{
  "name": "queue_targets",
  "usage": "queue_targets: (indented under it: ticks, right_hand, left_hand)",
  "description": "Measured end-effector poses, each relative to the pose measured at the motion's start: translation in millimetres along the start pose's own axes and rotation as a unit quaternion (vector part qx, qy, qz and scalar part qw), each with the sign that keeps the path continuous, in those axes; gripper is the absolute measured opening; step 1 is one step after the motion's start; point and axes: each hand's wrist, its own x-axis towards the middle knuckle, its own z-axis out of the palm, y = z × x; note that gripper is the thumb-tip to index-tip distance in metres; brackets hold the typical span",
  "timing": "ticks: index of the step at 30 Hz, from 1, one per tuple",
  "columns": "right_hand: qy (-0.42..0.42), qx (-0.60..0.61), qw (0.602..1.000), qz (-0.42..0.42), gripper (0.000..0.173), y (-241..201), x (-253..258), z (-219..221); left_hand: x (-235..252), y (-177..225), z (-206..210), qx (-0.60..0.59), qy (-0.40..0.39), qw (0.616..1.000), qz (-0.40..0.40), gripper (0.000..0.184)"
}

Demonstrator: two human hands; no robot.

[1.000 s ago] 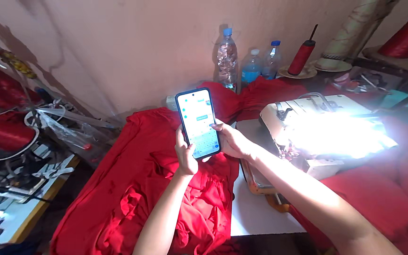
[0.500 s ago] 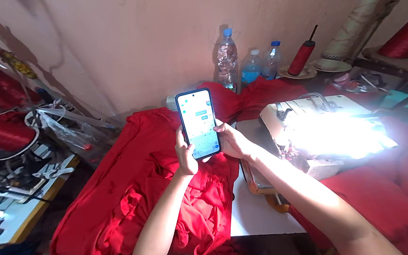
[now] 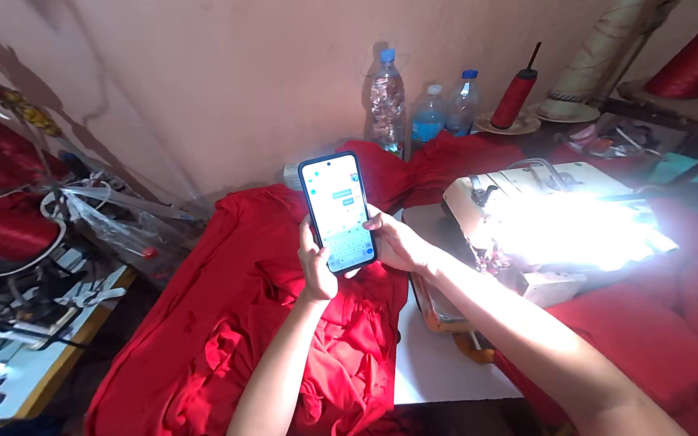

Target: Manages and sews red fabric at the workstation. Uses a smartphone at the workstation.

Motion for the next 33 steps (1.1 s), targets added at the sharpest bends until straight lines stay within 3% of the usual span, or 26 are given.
queue_targets:
  ticks: [26, 33]
  right_hand:
    - [-0.007, 0.003, 1.0, -0.008, 0.043, 0.2, 0.0, -0.4]
    - [-0.012, 0.007, 1.0, -0.017, 0.042, 2.8, 0.2, -1.7]
  left_hand:
    - [-0.9, -0.6, -0.5, 0.01, 0.0, 1.0, 0.001, 0.052]
    - [2.6, 0.0, -1.0, -0.065, 0.004, 0.997, -0.029, 0.046]
